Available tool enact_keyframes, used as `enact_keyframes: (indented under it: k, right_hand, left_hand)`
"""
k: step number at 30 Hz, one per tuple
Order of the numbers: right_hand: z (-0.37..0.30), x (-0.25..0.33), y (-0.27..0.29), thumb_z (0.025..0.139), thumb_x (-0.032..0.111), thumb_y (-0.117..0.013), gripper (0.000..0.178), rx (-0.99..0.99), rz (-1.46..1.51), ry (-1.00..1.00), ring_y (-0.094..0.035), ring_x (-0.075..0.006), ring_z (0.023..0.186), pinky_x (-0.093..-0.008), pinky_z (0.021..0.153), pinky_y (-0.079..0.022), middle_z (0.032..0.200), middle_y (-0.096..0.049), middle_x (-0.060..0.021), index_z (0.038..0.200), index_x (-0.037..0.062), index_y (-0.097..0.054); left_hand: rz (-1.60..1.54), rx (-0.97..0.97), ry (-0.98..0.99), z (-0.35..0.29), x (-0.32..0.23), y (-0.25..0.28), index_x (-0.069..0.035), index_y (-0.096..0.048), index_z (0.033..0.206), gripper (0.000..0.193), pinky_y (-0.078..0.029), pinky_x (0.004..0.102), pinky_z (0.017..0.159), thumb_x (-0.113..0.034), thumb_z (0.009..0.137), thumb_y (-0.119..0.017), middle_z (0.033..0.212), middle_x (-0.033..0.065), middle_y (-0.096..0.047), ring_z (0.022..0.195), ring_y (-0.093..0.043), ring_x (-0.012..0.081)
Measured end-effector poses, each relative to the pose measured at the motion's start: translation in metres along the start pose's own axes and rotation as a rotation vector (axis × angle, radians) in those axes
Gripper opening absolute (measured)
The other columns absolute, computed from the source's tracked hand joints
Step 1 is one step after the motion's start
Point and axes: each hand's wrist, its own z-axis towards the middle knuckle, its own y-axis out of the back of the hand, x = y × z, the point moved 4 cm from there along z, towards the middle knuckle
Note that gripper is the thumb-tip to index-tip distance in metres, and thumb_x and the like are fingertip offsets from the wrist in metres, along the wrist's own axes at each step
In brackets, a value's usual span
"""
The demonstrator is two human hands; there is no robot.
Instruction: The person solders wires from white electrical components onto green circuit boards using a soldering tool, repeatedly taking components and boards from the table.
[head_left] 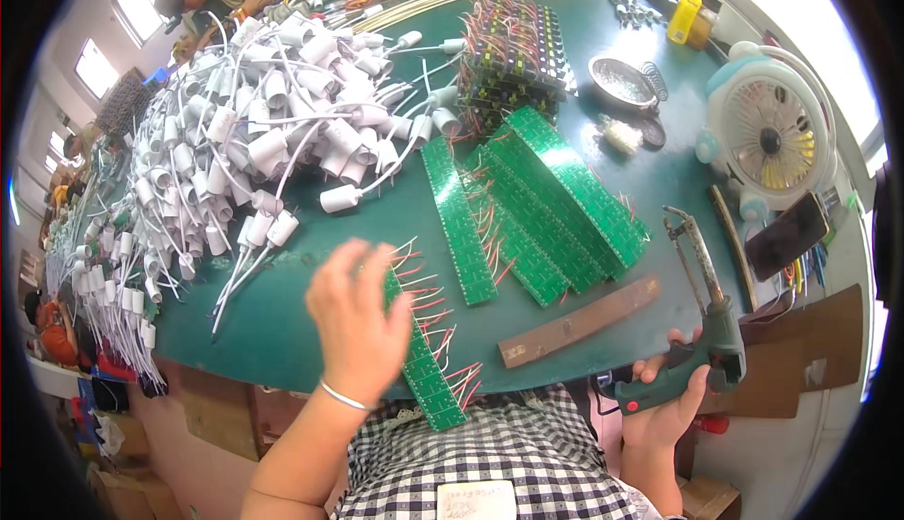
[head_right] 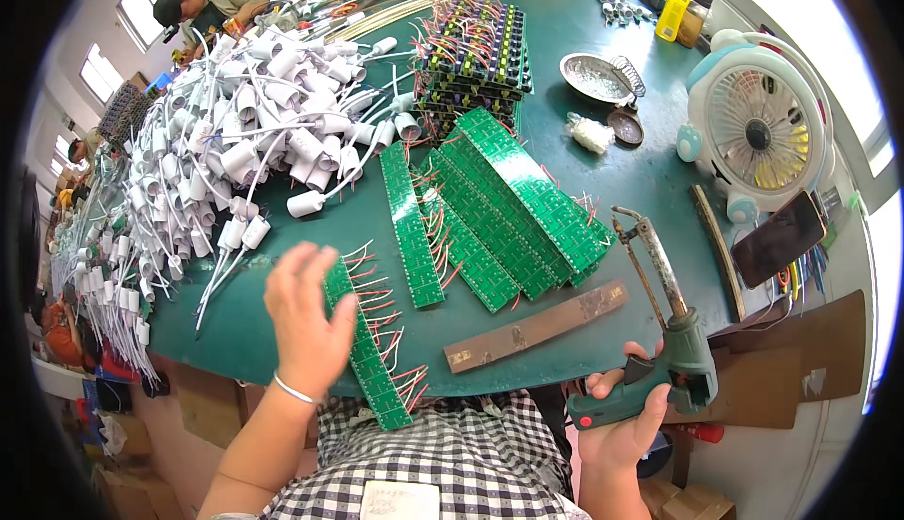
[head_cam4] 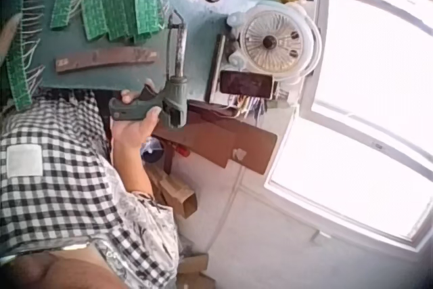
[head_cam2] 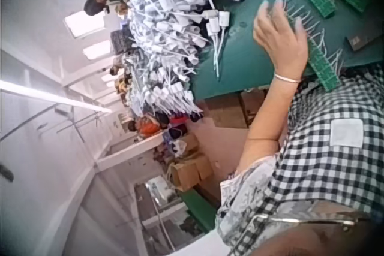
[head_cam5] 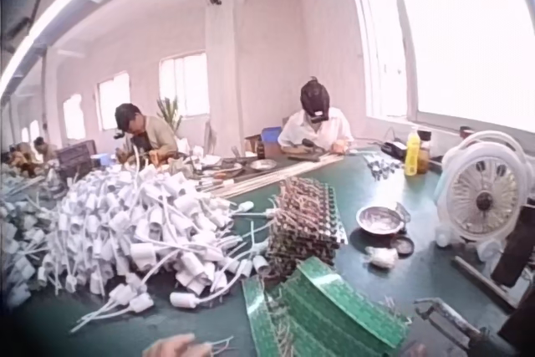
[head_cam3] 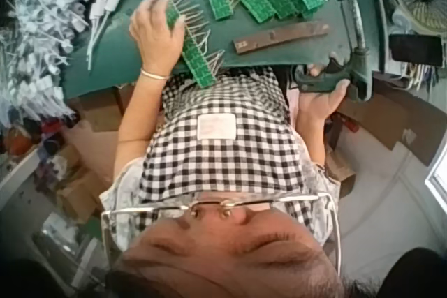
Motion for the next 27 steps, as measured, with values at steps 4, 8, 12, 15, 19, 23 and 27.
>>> enact_keyframes:
  k: [4, 8, 12, 15, 19, 23, 27]
  right_hand:
    - [-0.001, 0.0, -0.001, 0.097, 0.04, -0.043, 0.051, -0.08, -0.006, -0.023, -0.054, -0.0136, 0.069, -0.0307, 0.072, -0.047, 0.123, -0.048, -0.0092, 0.139, 0.0117, -0.033]
    - [-0.002, 0.002, -0.004, 0.097, 0.042, -0.043, 0.053, -0.059, 0.008, 0.005, -0.056, -0.0132, 0.07, -0.0327, 0.073, -0.047, 0.122, -0.05, -0.0097, 0.139, 0.011, -0.033]
    - [-0.004, 0.003, -0.009, 0.097, 0.039, -0.045, 0.05, -0.035, 0.021, 0.021, -0.055, -0.0132, 0.069, -0.0313, 0.072, -0.047, 0.122, -0.049, -0.0095, 0.138, 0.0114, -0.033]
    - [-0.005, 0.003, -0.012, 0.098, 0.036, -0.046, 0.047, -0.041, 0.02, 0.013, -0.055, -0.0133, 0.069, -0.0302, 0.07, -0.048, 0.123, -0.047, -0.009, 0.137, 0.0118, -0.034]
    - [-0.004, -0.005, -0.011, 0.097, 0.043, -0.043, 0.055, -0.089, -0.065, -0.009, -0.055, -0.013, 0.067, -0.0324, 0.071, -0.047, 0.121, -0.049, -0.0094, 0.14, 0.011, -0.031]
    - [-0.005, -0.025, -0.033, 0.097, 0.042, -0.044, 0.055, -0.032, -0.062, -0.065, -0.055, -0.0132, 0.067, -0.0327, 0.07, -0.048, 0.121, -0.049, -0.009, 0.14, 0.0118, -0.031]
    - [-0.007, -0.03, -0.049, 0.097, 0.041, -0.043, 0.051, -0.017, -0.067, -0.075, -0.054, -0.0115, 0.065, -0.0295, 0.067, -0.047, 0.121, -0.048, -0.0072, 0.139, 0.0133, -0.033]
  left_hand:
    - [-0.196, 0.497, -0.31, -0.007, -0.079, -0.016, -0.011, -0.058, 0.113, 0.055, -0.029, 0.0418, 0.089, -0.042, 0.069, -0.072, 0.105, 0.0017, -0.058, 0.099, -0.052, 0.0195]
    - [-0.079, 0.555, -0.462, -0.005, -0.097, -0.042, -0.009, -0.059, 0.109, 0.051, -0.033, 0.0376, 0.087, -0.04, 0.07, -0.072, 0.09, 0.0003, -0.054, 0.089, -0.051, 0.0168]
    - [-0.1, 0.484, -0.49, 0.0, -0.089, -0.034, -0.011, -0.06, 0.104, 0.043, -0.034, 0.0375, 0.086, -0.034, 0.071, -0.072, 0.084, -0.0011, -0.053, 0.085, -0.051, 0.016]
    - [-0.09, 0.402, -0.427, 0.002, -0.063, -0.008, -0.012, -0.062, 0.104, 0.04, -0.034, 0.0382, 0.085, -0.029, 0.069, -0.073, 0.086, -0.0016, -0.055, 0.085, -0.052, 0.0158]
    - [-0.128, 0.326, -0.354, -0.019, -0.033, -0.004, -0.013, -0.063, 0.109, 0.045, -0.033, 0.0398, 0.083, -0.029, 0.068, -0.074, 0.095, -0.0013, -0.058, 0.089, -0.052, 0.0162]
    - [-0.228, 0.193, -0.267, -0.035, -0.024, -0.016, -0.013, -0.062, 0.109, 0.044, -0.035, 0.0401, 0.084, -0.029, 0.069, -0.074, 0.096, -0.0006, -0.055, 0.091, -0.051, 0.018]
    - [-0.268, 0.235, -0.257, -0.032, -0.026, -0.021, -0.013, -0.06, 0.111, 0.044, -0.036, 0.0381, 0.084, -0.031, 0.073, -0.071, 0.1, 0.002, -0.053, 0.093, -0.049, 0.0196]
